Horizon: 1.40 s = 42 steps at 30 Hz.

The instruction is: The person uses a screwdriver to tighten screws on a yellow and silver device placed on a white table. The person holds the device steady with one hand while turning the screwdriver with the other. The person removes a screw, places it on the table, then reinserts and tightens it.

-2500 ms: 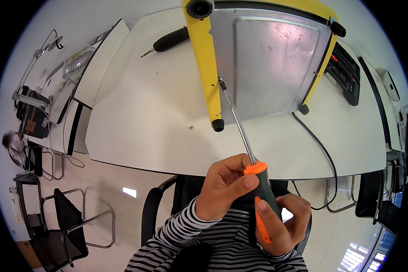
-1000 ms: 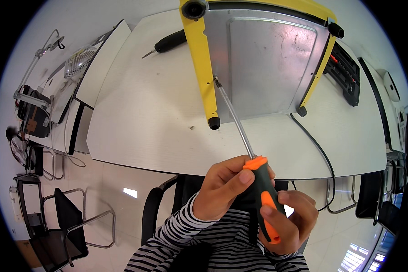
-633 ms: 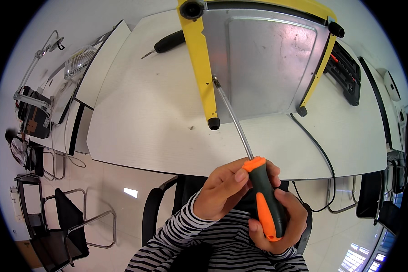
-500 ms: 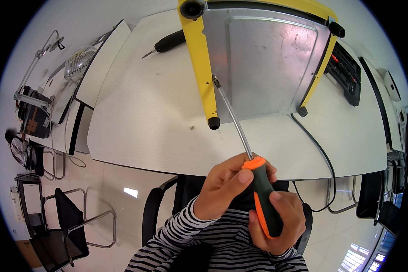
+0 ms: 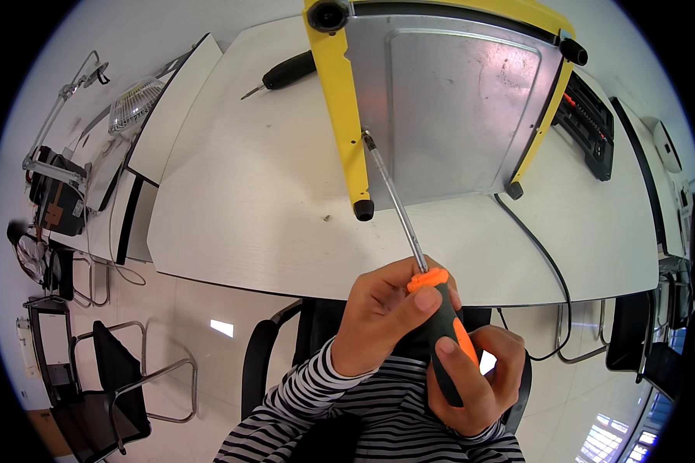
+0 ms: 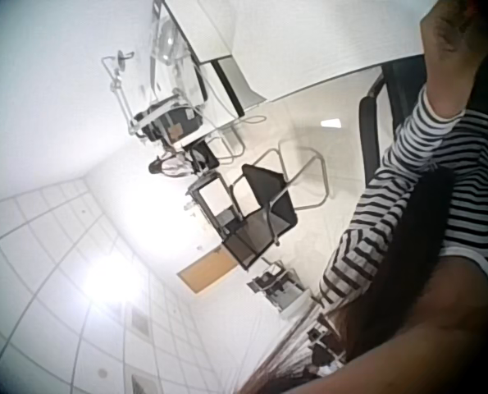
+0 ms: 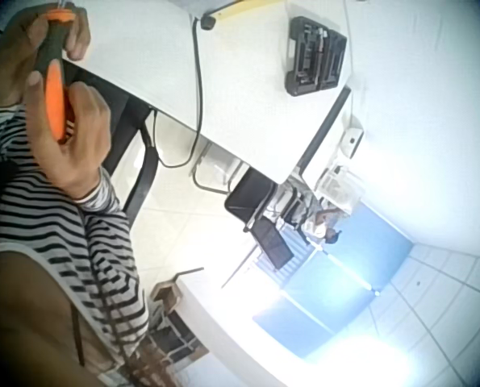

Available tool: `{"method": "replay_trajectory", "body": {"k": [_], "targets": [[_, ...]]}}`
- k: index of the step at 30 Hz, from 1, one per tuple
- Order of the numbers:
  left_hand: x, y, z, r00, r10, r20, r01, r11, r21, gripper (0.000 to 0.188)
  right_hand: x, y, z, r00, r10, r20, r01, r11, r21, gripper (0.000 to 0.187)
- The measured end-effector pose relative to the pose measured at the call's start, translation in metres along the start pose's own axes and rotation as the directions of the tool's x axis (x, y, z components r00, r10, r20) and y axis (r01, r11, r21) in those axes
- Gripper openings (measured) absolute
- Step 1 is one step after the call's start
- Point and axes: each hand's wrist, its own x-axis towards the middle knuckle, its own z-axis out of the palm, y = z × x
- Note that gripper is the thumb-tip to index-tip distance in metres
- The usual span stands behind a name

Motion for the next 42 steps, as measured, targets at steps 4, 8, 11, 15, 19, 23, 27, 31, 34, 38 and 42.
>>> {"method": "replay_trajectory", "body": {"k": [4, 8, 11, 15, 19, 23, 27, 31, 34, 38, 42], "targets": [[0.0, -0.002, -0.002, 0.996, -0.03, 0.082, 0.04, 0.991, -0.128, 0.034, 0.0, -0.001, -0.002, 1.0, 0.019, 0.006, -0.019, 0.999, 0.029, 0.038], [-0.002, 0.001, 0.002, 0.992, -0.116, 0.055, 0.121, 0.988, -0.098, 0.049, 0.004, -0.001, -0.003, 0.998, 0.021, 0.059, -0.028, 0.992, 0.124, 0.047], [-0.001, 0.002, 0.0, 0.984, -0.133, 0.116, 0.149, 0.978, -0.146, 0.049, 0.002, 0.001, -0.001, 0.998, 0.004, 0.063, -0.019, 0.972, 0.234, 0.053], [-0.001, -0.001, 0.003, 0.976, -0.165, 0.145, 0.2, 0.94, -0.277, 0.053, -0.004, -0.003, 0.002, 0.995, 0.099, 0.005, -0.096, 0.957, 0.273, 0.057], [0.001, -0.001, 0.008, 0.971, -0.223, 0.089, 0.24, 0.909, -0.341, 0.06, -0.007, 0.0, 0.005, 0.999, 0.037, -0.03, -0.032, 0.989, 0.146, 0.049], [0.001, 0.003, 0.005, 0.986, -0.161, -0.033, 0.16, 0.986, -0.051, 0.057, -0.005, -0.001, 0.002, 0.999, 0.031, -0.013, -0.03, 0.999, 0.034, 0.044], [-0.001, -0.004, -0.002, 0.991, -0.097, -0.095, 0.105, 0.99, 0.089, 0.049, -0.002, -0.001, 0.004, 0.997, -0.036, -0.062, 0.032, 0.997, -0.073, 0.043], [0.0, 0.0, 0.002, 0.988, -0.116, -0.1, 0.124, 0.989, 0.079, 0.048, -0.004, 0.0, 0.003, 0.998, -0.044, -0.049, 0.04, 0.996, -0.074, 0.042], [-0.001, 0.002, 0.003, 0.984, -0.171, -0.041, 0.168, 0.983, -0.074, 0.048, -0.004, 0.0, 0.002, 0.998, -0.005, -0.056, 0.004, 1.0, -0.02, 0.042], [-0.003, -0.001, 0.002, 0.985, -0.153, 0.075, 0.165, 0.966, -0.197, 0.049, 0.0, -0.004, 0.003, 0.996, 0.053, -0.076, -0.04, 0.987, 0.155, 0.043], [-0.007, -0.005, 0.0, 0.983, -0.158, 0.09, 0.178, 0.94, -0.291, 0.05, -0.002, -0.006, 0.004, 0.996, 0.053, -0.076, -0.035, 0.975, 0.221, 0.047]]}}
